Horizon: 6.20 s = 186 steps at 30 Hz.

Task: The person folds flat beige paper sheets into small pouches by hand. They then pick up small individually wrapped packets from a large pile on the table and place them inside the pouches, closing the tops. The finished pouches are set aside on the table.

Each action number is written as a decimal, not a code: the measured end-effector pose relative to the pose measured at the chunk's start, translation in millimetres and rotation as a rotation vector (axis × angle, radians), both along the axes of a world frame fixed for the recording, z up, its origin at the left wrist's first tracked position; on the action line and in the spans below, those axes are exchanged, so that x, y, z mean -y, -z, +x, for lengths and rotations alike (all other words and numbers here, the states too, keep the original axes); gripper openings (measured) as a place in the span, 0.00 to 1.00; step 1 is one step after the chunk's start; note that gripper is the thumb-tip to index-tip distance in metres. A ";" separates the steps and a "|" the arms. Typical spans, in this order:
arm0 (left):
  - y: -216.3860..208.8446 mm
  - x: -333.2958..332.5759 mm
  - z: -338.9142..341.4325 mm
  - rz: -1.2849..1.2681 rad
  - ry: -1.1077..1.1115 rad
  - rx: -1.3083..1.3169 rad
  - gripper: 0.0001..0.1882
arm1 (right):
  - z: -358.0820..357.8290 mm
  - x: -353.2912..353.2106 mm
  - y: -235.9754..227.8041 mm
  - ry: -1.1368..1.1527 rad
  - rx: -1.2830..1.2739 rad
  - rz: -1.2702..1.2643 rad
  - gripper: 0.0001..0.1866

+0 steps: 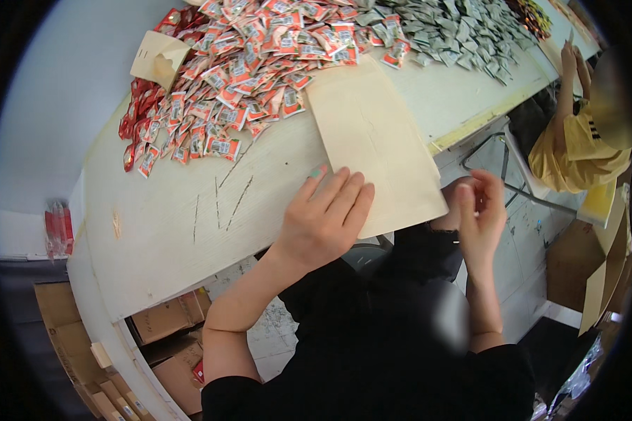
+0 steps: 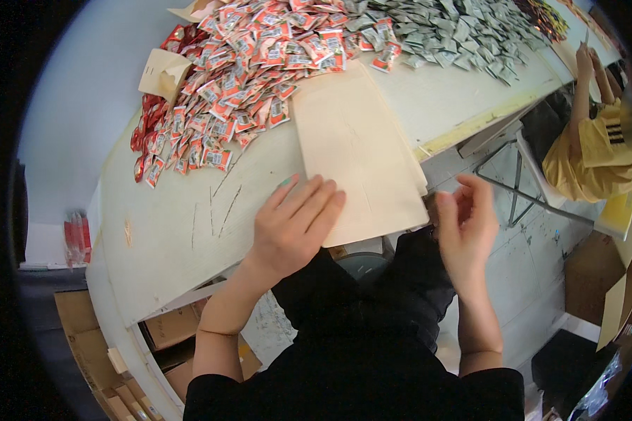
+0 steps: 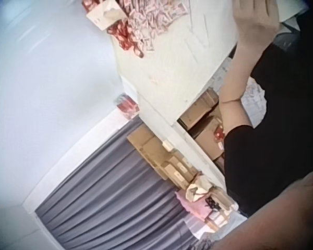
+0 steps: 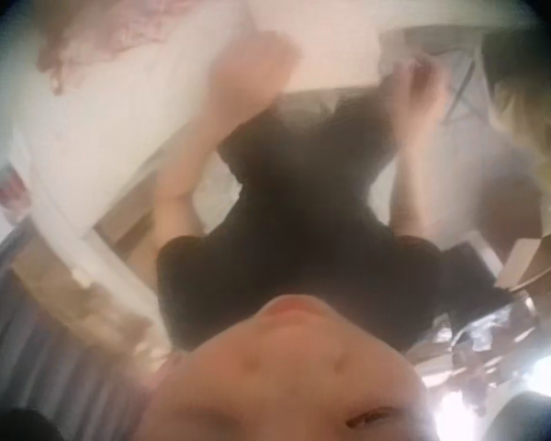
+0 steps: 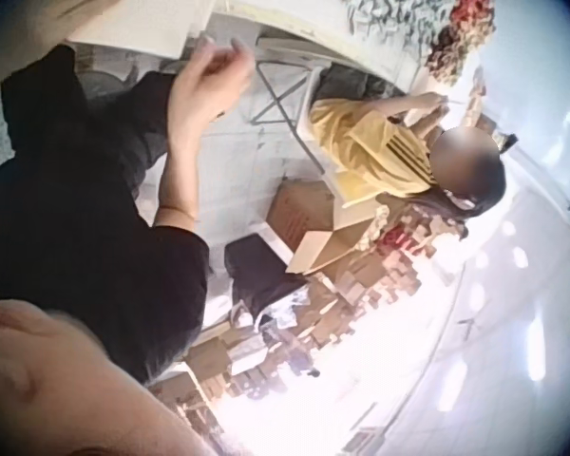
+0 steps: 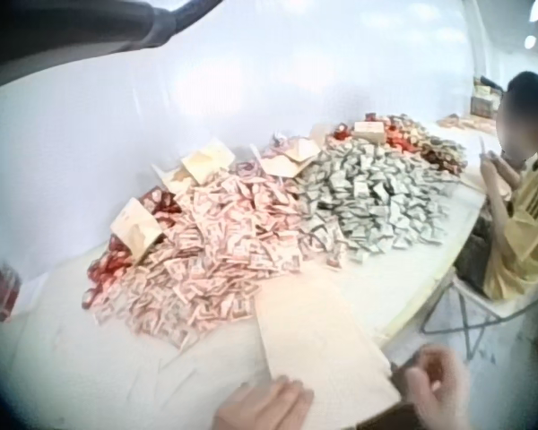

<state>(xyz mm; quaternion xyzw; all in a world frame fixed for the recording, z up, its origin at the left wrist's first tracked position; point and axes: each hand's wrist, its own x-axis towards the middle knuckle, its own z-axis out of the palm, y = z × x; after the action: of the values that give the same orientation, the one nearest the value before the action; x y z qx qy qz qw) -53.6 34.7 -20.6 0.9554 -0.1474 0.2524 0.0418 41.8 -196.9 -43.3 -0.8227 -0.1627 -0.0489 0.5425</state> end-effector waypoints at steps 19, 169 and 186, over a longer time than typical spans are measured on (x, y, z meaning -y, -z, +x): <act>-23.1 27.0 30.4 -1.601 -0.071 -0.079 0.13 | -2.8 -14.6 -20.4 -0.294 -0.631 0.864 0.25; -14.5 46.6 4.4 -1.090 -0.068 -0.001 0.07 | 7.4 -25.7 -23.0 -0.242 -0.536 0.838 0.21; -27.8 29.6 20.4 -1.661 -0.130 -0.185 0.10 | 6.1 8.6 -27.8 0.129 0.208 -0.208 0.24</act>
<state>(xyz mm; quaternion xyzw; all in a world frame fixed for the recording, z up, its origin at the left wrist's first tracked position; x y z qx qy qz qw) -33.2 5.2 7.2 0.6374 0.1460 0.2013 0.7293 48.0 -205.5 -15.5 -0.8736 -0.1692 -0.1516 0.4303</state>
